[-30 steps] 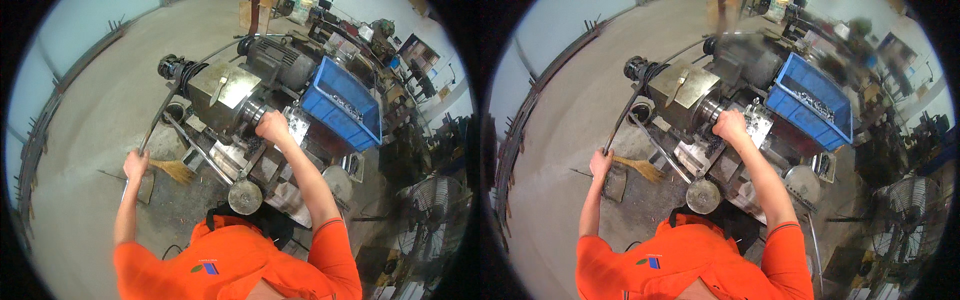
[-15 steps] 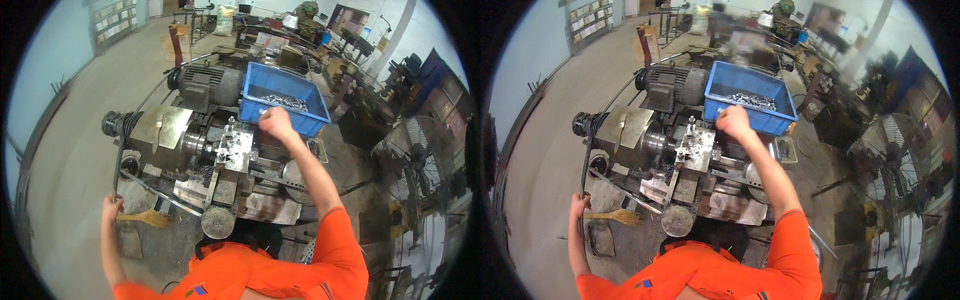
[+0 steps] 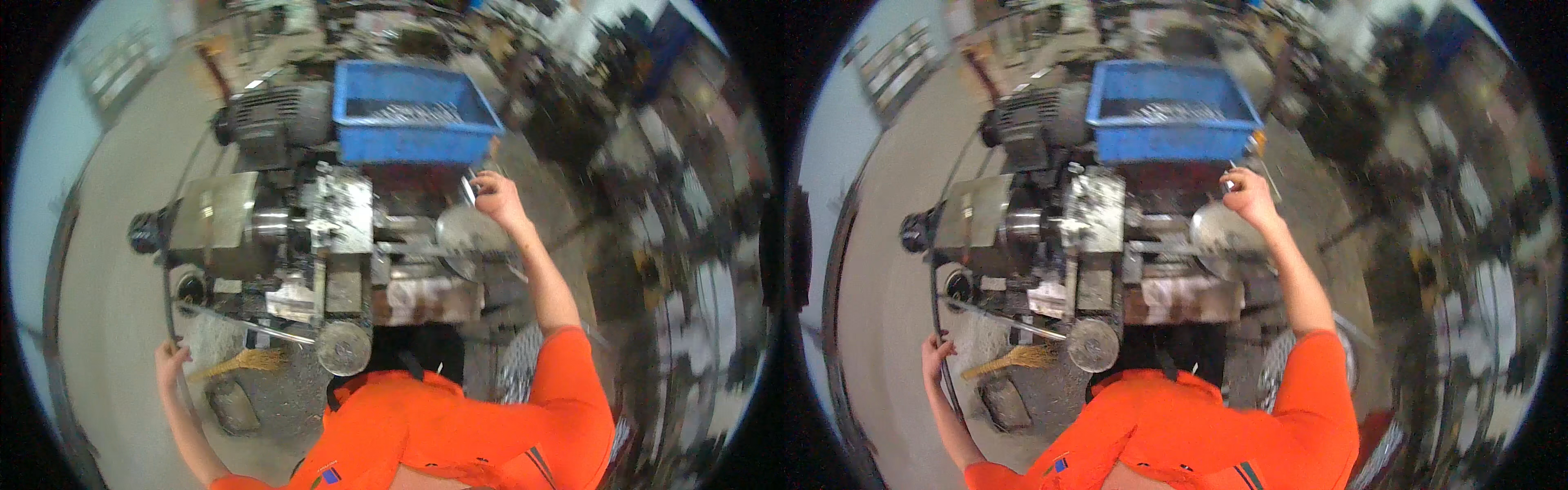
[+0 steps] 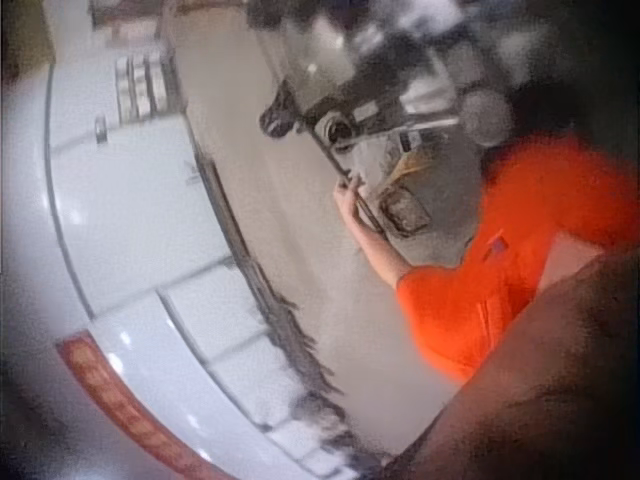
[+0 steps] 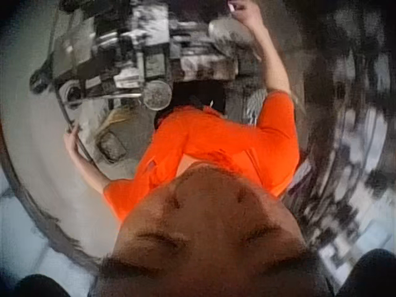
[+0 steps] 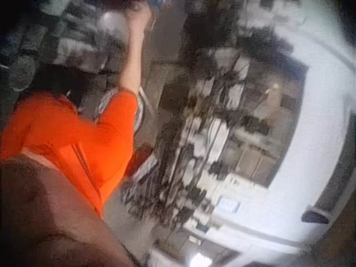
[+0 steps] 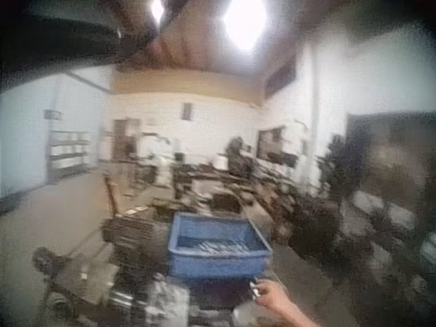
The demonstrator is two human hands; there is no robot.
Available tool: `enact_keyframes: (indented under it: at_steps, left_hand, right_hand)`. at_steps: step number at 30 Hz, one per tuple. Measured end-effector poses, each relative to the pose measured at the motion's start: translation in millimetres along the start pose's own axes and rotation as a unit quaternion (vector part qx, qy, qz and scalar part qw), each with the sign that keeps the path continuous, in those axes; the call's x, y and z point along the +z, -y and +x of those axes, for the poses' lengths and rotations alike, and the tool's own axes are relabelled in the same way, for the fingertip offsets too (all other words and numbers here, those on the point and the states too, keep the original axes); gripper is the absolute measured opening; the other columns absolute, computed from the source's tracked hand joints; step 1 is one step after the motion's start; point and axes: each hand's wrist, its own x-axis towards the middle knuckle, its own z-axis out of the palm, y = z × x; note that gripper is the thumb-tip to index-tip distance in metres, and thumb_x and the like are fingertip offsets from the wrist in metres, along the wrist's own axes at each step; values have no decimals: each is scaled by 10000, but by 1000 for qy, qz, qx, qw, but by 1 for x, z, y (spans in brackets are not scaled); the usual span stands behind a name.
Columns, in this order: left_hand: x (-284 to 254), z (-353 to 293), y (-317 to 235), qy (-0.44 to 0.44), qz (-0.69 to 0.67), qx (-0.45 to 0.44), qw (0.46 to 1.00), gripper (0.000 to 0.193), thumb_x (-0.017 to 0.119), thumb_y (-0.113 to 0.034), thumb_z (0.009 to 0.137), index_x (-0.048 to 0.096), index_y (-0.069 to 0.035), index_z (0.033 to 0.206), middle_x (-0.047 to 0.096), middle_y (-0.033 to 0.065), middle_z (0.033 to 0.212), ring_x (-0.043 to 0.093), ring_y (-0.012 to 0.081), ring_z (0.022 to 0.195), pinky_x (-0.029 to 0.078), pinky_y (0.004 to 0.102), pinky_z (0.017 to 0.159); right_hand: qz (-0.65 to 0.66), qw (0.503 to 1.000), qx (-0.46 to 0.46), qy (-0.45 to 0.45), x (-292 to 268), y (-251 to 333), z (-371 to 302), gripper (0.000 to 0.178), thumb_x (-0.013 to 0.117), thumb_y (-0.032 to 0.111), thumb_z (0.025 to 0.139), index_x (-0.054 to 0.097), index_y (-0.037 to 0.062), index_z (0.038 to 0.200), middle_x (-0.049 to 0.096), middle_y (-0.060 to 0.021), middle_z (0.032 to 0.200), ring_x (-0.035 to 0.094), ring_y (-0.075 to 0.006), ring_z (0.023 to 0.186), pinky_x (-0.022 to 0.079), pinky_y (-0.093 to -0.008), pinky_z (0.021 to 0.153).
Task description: The person operates a metal turning machine, repeatedly inserting small metal parts into the chuck, activating the machine with a lever, and collecting the finished parts into a blue bin. The person also briefly walks to a large industrial fan and touches it.
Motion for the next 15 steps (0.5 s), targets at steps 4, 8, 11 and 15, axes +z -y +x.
enact_keyframes:
  at_steps: [4,8,11,15]
  left_hand:
    - [-18,26,73,14,-212,-30,977,492,620,-236,765,471,32,1150,548,37,703,543,147,634,474,283,586]
    - [-26,25,79,8,-206,-94,974,515,603,-262,803,429,10,1204,556,43,695,546,157,642,475,310,612]
    - [-8,32,63,40,-263,-92,959,486,586,-220,824,413,-8,1225,557,47,705,547,156,670,468,341,647]
    - [-30,44,85,33,-258,-106,960,474,592,-220,818,434,7,1203,543,39,726,538,151,683,467,342,669]
  right_hand:
    - [-34,982,183,-4,-55,-40,-96,390,513,96,580,618,-8,941,635,-145,757,618,-178,737,469,-277,646]
    - [-72,957,280,-22,-74,-88,-211,369,529,143,587,632,10,915,634,-163,778,622,-226,756,472,-299,697]
    - [-124,927,353,39,-75,-123,-302,316,558,171,564,658,46,836,636,-153,808,615,-280,780,475,-316,729]
    - [-263,897,297,195,-37,-177,-387,224,550,193,605,665,81,761,640,-116,798,616,-278,767,492,-336,708]
